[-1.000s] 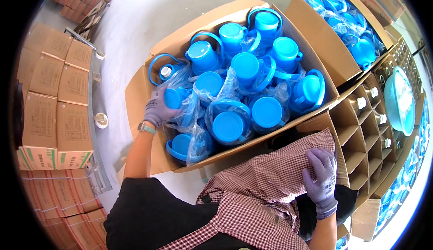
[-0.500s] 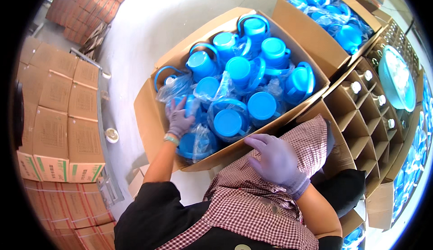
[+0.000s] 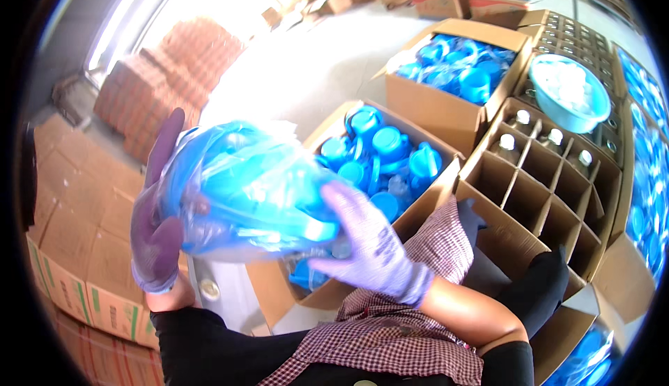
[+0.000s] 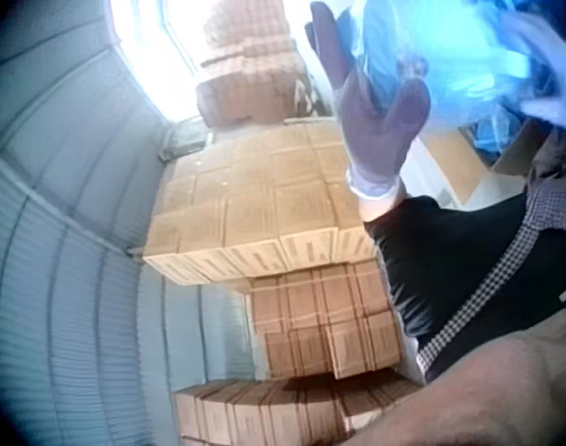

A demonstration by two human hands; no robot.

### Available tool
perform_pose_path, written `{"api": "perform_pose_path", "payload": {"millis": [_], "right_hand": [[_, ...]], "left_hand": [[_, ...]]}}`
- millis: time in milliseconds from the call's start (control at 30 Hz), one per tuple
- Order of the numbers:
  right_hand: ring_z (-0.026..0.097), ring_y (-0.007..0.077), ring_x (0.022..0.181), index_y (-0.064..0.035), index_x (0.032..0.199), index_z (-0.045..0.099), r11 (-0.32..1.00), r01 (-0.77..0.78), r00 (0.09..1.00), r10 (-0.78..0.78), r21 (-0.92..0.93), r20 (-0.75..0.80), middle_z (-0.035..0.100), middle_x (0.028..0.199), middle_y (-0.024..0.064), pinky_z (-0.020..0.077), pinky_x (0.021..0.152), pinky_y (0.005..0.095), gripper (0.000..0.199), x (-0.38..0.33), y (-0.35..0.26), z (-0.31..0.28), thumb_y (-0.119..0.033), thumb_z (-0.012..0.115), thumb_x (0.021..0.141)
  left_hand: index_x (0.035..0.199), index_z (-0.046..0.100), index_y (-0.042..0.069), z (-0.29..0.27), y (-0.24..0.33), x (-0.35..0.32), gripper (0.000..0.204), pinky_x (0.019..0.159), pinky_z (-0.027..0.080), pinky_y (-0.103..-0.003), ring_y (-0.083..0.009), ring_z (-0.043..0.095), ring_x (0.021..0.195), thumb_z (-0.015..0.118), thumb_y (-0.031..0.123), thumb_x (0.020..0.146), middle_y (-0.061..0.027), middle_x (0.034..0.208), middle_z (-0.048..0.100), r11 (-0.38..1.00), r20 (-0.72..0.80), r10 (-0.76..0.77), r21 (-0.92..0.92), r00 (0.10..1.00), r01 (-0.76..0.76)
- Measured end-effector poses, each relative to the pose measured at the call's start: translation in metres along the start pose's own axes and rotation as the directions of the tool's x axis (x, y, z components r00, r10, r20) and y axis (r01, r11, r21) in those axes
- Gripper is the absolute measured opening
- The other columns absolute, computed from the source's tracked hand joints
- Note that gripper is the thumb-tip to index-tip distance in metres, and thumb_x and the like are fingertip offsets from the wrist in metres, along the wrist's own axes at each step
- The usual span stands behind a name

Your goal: The person assembles water bottles by placing a metal vacuum flask inside a blue plastic outer shell, fitting a plastic shoulder piece onto the flask, and placing the assembled bottles into a cardboard box.

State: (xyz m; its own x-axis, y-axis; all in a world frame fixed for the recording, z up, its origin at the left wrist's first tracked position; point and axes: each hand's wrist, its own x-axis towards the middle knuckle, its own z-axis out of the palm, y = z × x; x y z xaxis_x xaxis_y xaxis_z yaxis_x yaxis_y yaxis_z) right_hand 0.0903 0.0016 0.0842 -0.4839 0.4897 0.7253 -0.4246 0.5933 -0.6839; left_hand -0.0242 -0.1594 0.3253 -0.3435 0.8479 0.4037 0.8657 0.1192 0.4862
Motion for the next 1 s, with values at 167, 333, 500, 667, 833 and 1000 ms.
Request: {"api": "perform_pose_path", "payload": {"millis": [167, 333, 500, 667, 833, 1000], "right_hand": [[0.072, 0.0321, 0.101, -0.0028, 0.103, 0.068, 0.996, 0.055, 0.948, -0.073, -0.068, -0.308, 0.072, 0.114, 0.019, 0.0558, 0.09, 0.0401, 0.033, -0.019, -0.015, -0.094, -0.017, 0.08, 0.076], [0.06, 0.0095, 0.078, -0.0003, 0.095, 0.065, 0.993, -0.11, 0.656, 0.097, 0.032, -0.748, 0.064, 0.085, 0.0015, 0.0505, 0.071, 0.028, 0.012, -0.102, 0.001, -0.175, -0.011, 0.069, 0.093], [0.063, 0.0151, 0.086, -0.0011, 0.104, 0.063, 0.951, -0.31, 0.684, 0.224, 0.001, -0.694, 0.067, 0.097, 0.0052, 0.0505, 0.076, 0.0312, 0.015, -0.165, 0.016, -0.213, -0.015, 0.067, 0.1], [0.062, 0.0172, 0.097, -0.0019, 0.114, 0.061, 0.892, -0.281, 0.841, 0.407, 0.356, -0.357, 0.064, 0.109, 0.0071, 0.0499, 0.085, 0.0339, 0.021, -0.15, -0.009, -0.247, -0.017, 0.066, 0.101], [0.06, 0.0193, 0.108, -0.0027, 0.124, 0.058, 0.568, -0.369, 0.81, 0.584, 0.736, -0.044, 0.062, 0.12, 0.009, 0.0493, 0.093, 0.0365, 0.028, -0.168, 0.025, -0.213, -0.019, 0.066, 0.103], [0.059, 0.0214, 0.119, -0.0034, 0.135, 0.055, 0.388, -0.23, 0.766, 0.638, 0.893, -0.08, 0.06, 0.131, 0.0109, 0.0487, 0.102, 0.0391, 0.037, -0.17, 0.045, -0.146, -0.02, 0.065, 0.104]], "left_hand": [[0.111, 0.068, -0.003, 0.02, 0.029, -0.003, 0.057, 0.105, 0.039, -0.032, -0.0207, 0.055, 0.121, 0.059, 0.051, 0.099, -0.0168, 0.141, 0.055, 0.948, 0.05, 0.011, -0.318, 0.999, 0.005], [0.147, 0.055, 0.002, 0.109, -0.023, 0.016, 0.052, 0.095, 0.043, -0.028, -0.0106, 0.055, 0.103, 0.06, 0.03, 0.103, -0.0017, 0.112, 0.064, 0.852, 0.195, 0.036, -0.519, 0.98, 0.072], [0.155, 0.04, 0.002, 0.24, -0.063, -0.017, 0.084, 0.112, 0.045, -0.039, -0.0257, 0.049, 0.138, 0.086, 0.023, 0.088, -0.0171, 0.144, 0.054, 0.778, 0.716, 0.117, -0.496, 0.688, 0.384], [0.16, 0.034, 0.001, 0.258, -0.016, 0.005, 0.086, 0.121, 0.037, -0.043, -0.0311, 0.039, 0.151, 0.078, 0.039, 0.096, -0.0188, 0.161, 0.039, 0.696, 0.139, 0.522, -0.639, 0.842, -0.326], [0.161, 0.038, 0.007, 0.235, 0.074, 0.09, 0.125, 0.122, 0.034, -0.052, -0.0408, 0.036, 0.152, 0.085, 0.076, 0.067, -0.0219, 0.165, 0.03, 0.327, 0.22, 0.945, -0.555, 0.244, -0.765], [0.163, 0.034, 0.008, 0.244, 0.074, 0.131, 0.125, 0.123, 0.03, -0.053, -0.0414, 0.03, 0.154, 0.094, 0.059, 0.066, -0.0221, 0.166, 0.03, 0.272, 0.451, 0.854, -0.811, -0.258, -0.518]]}}
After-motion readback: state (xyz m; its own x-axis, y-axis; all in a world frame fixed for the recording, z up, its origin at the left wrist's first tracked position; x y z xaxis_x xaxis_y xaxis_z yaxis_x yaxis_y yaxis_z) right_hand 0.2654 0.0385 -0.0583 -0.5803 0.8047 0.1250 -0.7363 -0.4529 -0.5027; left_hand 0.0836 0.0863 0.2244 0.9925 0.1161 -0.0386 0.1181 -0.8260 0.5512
